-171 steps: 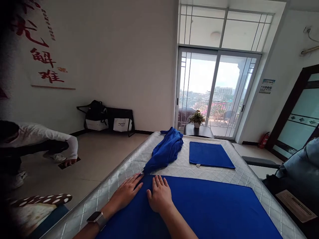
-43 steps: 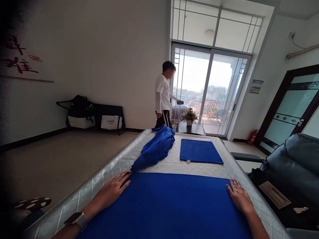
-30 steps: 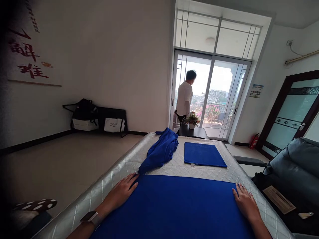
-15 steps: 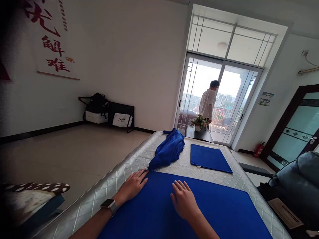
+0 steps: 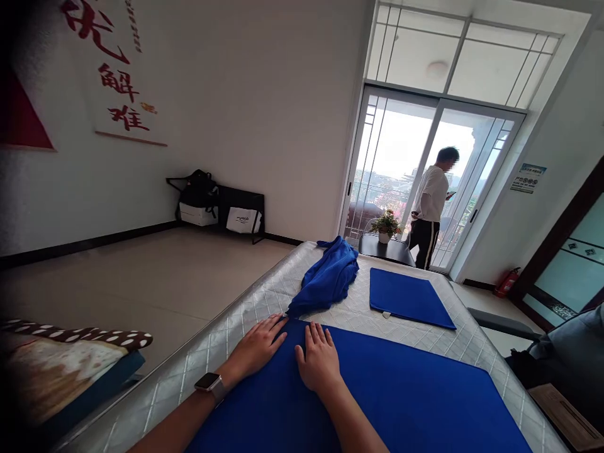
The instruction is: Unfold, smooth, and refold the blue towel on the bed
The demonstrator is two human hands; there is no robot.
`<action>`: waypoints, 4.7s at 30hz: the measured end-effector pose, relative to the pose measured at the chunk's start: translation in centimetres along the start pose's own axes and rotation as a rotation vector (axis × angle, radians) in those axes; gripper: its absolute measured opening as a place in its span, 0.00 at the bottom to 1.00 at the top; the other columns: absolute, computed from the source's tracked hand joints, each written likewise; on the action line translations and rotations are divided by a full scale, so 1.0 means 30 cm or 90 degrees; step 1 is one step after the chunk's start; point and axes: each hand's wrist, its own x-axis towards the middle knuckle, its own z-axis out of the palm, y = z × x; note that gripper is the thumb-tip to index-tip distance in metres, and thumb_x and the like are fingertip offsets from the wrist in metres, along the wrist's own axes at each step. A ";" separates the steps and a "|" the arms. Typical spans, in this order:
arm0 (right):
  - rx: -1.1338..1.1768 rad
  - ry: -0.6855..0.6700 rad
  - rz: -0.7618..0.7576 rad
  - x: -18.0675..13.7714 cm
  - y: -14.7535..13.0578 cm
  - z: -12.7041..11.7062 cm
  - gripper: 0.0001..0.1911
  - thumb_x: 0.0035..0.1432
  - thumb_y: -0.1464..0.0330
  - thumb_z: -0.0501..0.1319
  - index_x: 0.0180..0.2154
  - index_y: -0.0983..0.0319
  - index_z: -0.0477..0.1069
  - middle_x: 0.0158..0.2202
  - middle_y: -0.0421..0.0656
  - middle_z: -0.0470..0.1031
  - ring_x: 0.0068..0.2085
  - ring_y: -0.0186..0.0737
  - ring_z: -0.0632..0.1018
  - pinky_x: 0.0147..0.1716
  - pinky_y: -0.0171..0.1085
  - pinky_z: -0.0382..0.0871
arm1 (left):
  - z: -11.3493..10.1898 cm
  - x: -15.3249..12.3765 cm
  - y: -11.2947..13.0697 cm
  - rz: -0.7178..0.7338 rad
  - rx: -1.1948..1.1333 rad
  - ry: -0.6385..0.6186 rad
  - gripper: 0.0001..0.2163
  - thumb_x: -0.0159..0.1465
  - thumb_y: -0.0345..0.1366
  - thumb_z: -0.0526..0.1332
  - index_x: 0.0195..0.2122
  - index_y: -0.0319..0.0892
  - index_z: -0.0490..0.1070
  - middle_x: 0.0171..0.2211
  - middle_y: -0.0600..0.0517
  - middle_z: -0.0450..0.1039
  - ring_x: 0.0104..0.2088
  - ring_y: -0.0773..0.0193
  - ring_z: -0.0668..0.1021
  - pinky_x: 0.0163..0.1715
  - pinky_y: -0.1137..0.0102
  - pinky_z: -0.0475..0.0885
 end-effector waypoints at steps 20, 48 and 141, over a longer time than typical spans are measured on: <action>-0.046 -0.064 0.062 -0.271 0.350 -0.172 0.36 0.69 0.49 0.34 0.70 0.59 0.40 0.72 0.39 0.40 0.71 0.38 0.44 0.69 0.46 0.37 | -0.016 -0.001 0.003 -0.002 0.004 -0.024 0.26 0.70 0.48 0.45 0.65 0.44 0.63 0.66 0.45 0.62 0.66 0.52 0.63 0.65 0.55 0.57; -0.212 0.102 0.402 -0.814 1.292 -0.289 0.39 0.65 0.52 0.34 0.69 0.67 0.50 0.71 0.47 0.50 0.70 0.46 0.51 0.67 0.52 0.49 | 0.021 0.012 -0.033 -0.024 0.022 -0.063 0.27 0.70 0.51 0.44 0.66 0.45 0.60 0.68 0.47 0.58 0.67 0.53 0.61 0.66 0.55 0.55; -0.162 0.161 0.199 -0.610 0.768 -0.332 0.31 0.68 0.54 0.41 0.65 0.60 0.61 0.67 0.44 0.61 0.68 0.45 0.59 0.68 0.49 0.48 | -0.011 0.001 0.003 -0.024 -0.017 -0.032 0.27 0.69 0.50 0.45 0.65 0.42 0.62 0.66 0.46 0.61 0.66 0.52 0.62 0.66 0.54 0.55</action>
